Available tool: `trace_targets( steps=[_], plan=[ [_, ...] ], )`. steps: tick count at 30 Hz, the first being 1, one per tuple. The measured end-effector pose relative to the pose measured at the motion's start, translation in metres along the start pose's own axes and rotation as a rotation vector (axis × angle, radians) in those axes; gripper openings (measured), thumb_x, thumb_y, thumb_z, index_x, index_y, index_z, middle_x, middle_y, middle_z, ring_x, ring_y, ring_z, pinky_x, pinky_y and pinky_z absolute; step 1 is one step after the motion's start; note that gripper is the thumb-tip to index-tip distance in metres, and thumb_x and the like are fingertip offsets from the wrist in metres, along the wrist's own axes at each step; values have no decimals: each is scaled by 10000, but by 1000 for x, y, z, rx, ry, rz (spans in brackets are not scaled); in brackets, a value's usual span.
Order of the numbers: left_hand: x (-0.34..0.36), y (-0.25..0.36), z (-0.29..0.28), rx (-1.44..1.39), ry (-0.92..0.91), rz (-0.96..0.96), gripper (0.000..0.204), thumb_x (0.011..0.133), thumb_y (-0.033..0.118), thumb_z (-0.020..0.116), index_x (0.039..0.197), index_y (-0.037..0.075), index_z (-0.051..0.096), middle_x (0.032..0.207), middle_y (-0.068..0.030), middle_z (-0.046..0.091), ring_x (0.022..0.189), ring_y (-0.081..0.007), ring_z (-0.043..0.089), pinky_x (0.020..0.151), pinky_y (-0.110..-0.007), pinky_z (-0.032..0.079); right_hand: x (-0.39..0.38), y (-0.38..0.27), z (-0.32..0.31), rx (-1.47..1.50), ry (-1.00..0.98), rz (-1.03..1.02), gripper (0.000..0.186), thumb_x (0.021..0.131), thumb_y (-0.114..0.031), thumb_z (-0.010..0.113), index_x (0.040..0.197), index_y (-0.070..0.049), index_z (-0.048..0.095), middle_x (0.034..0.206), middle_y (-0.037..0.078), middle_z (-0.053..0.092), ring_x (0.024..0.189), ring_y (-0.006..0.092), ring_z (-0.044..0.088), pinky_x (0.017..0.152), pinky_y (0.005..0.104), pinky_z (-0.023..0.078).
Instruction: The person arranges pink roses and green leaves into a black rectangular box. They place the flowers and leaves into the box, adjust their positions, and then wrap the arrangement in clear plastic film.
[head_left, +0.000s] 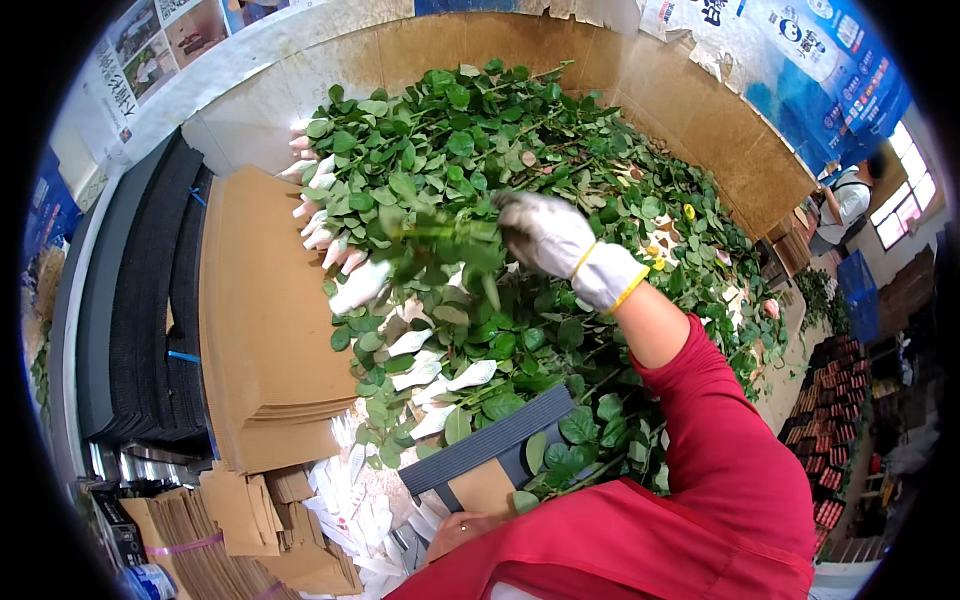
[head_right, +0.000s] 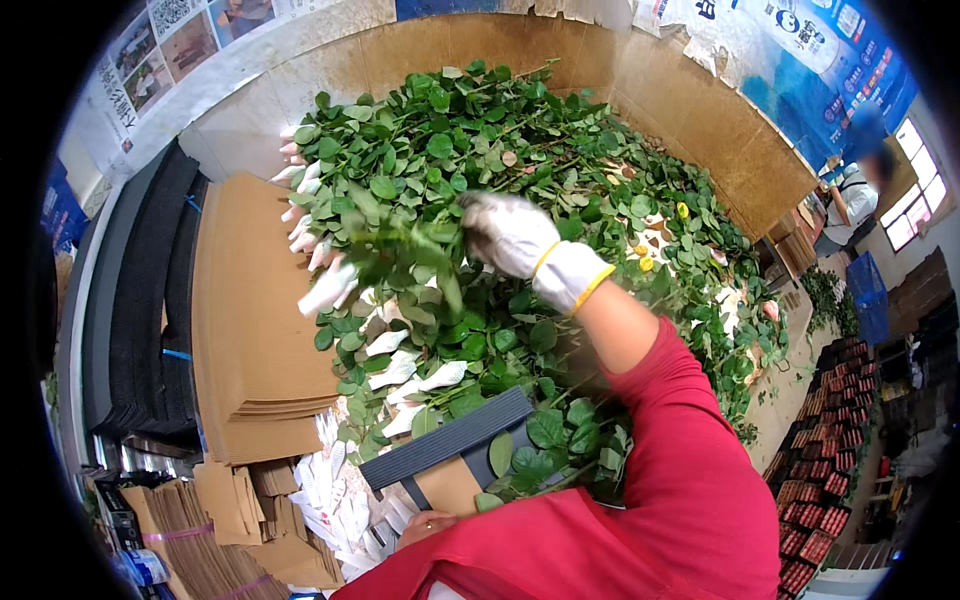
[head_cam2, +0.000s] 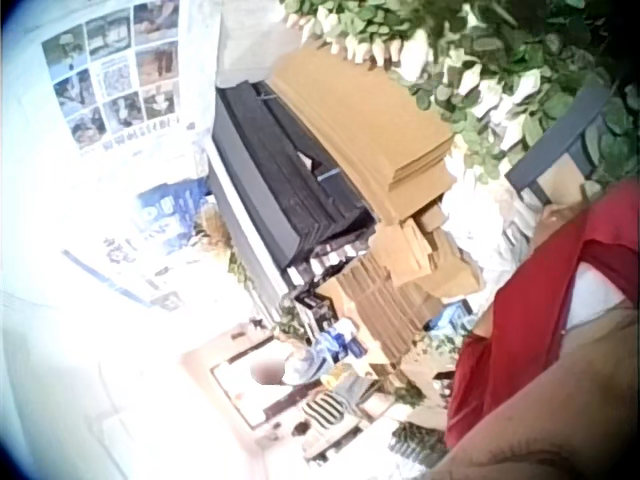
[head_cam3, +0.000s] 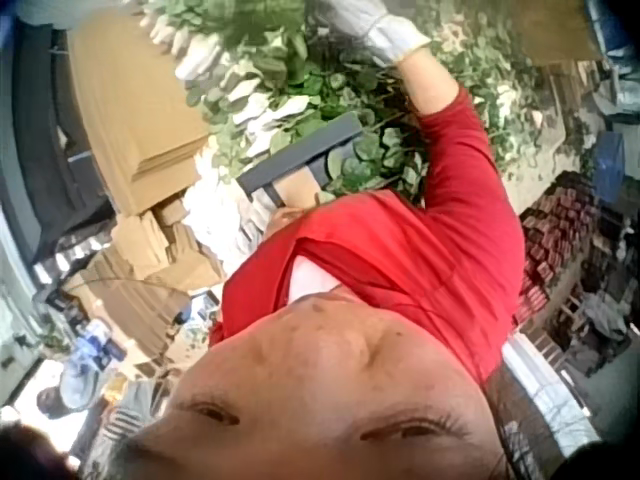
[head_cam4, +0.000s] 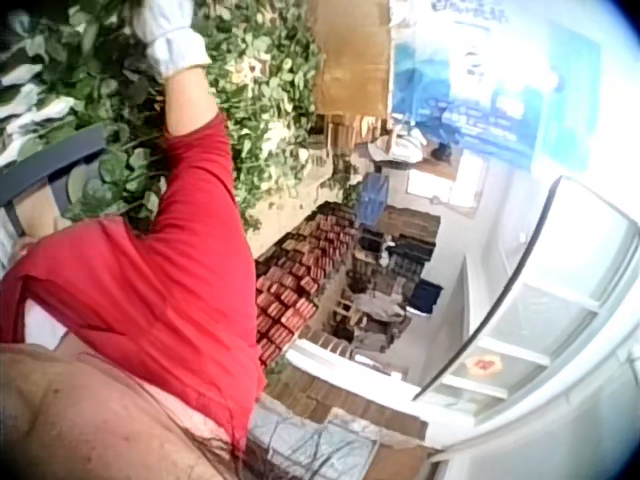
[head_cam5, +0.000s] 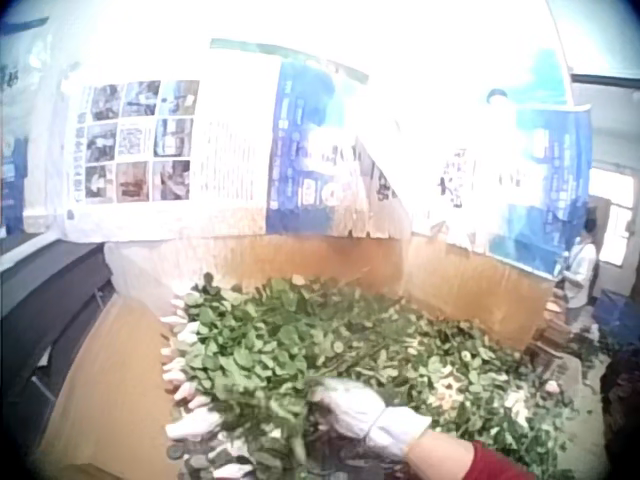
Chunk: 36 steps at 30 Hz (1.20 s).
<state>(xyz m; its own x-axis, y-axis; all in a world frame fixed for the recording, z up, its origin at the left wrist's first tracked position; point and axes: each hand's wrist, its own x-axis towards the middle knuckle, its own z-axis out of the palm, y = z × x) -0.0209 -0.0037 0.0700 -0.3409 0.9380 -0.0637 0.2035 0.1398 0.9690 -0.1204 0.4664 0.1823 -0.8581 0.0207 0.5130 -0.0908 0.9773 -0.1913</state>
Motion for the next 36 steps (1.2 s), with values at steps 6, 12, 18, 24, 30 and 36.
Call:
trace_targets(
  steps=[6, 12, 18, 24, 30, 36],
  plan=[
    [1, 9, -9, -49, -48, 34, 298, 930, 221, 582, 1138, 45, 703, 1205, -95, 668, 1140, -223, 598, 1035, -323, 410, 67, 11, -61, 454, 295, 126, 259, 832, -58, 604, 1087, -103, 622, 1114, 141, 672, 927, 300, 675, 779, 383, 560],
    [-1, 0, -5, -156, -63, -25, 326, 930, 228, 581, 1158, 21, 689, 1190, -99, 674, 1136, -212, 608, 1028, -307, 424, 98, -19, -84, -155, 152, -191, 213, 920, -210, 553, 1081, -120, 660, 982, 127, 671, 859, 292, 665, 730, 398, 550],
    [-1, -12, -4, -41, -52, -80, 314, 912, 228, 613, 1162, 54, 688, 1192, -79, 673, 1129, -218, 601, 1004, -332, 440, 39, -44, 33, -225, -206, -235, 229, 935, -254, 495, 1035, -88, 617, 1019, 105, 647, 918, 282, 656, 806, 457, 535],
    [-2, -21, -4, -74, -44, -227, 321, 871, 215, 644, 1159, 83, 695, 1205, -67, 669, 1137, -236, 590, 1008, -350, 425, 27, -52, 63, -39, -136, -38, 223, 901, -162, 522, 1076, -140, 657, 1003, 108, 648, 935, 302, 664, 802, 427, 550],
    [-20, -20, 2, -113, 4, -362, 339, 830, 201, 675, 1156, 112, 701, 1217, -56, 666, 1144, -254, 579, 1011, -368, 411, 73, -85, -45, -13, 156, -352, 346, 764, -70, 671, 1103, -135, 661, 1003, 122, 679, 894, 307, 668, 765, 389, 563],
    [-1, 4, -5, -188, -61, -90, 354, 811, 171, 714, 1161, 115, 706, 1188, -69, 678, 1117, -265, 591, 968, -366, 451, 41, -47, -164, -376, 158, -161, 316, 828, -53, 606, 1120, -132, 698, 1089, 98, 703, 1014, 263, 667, 860, 373, 558]
  ],
)
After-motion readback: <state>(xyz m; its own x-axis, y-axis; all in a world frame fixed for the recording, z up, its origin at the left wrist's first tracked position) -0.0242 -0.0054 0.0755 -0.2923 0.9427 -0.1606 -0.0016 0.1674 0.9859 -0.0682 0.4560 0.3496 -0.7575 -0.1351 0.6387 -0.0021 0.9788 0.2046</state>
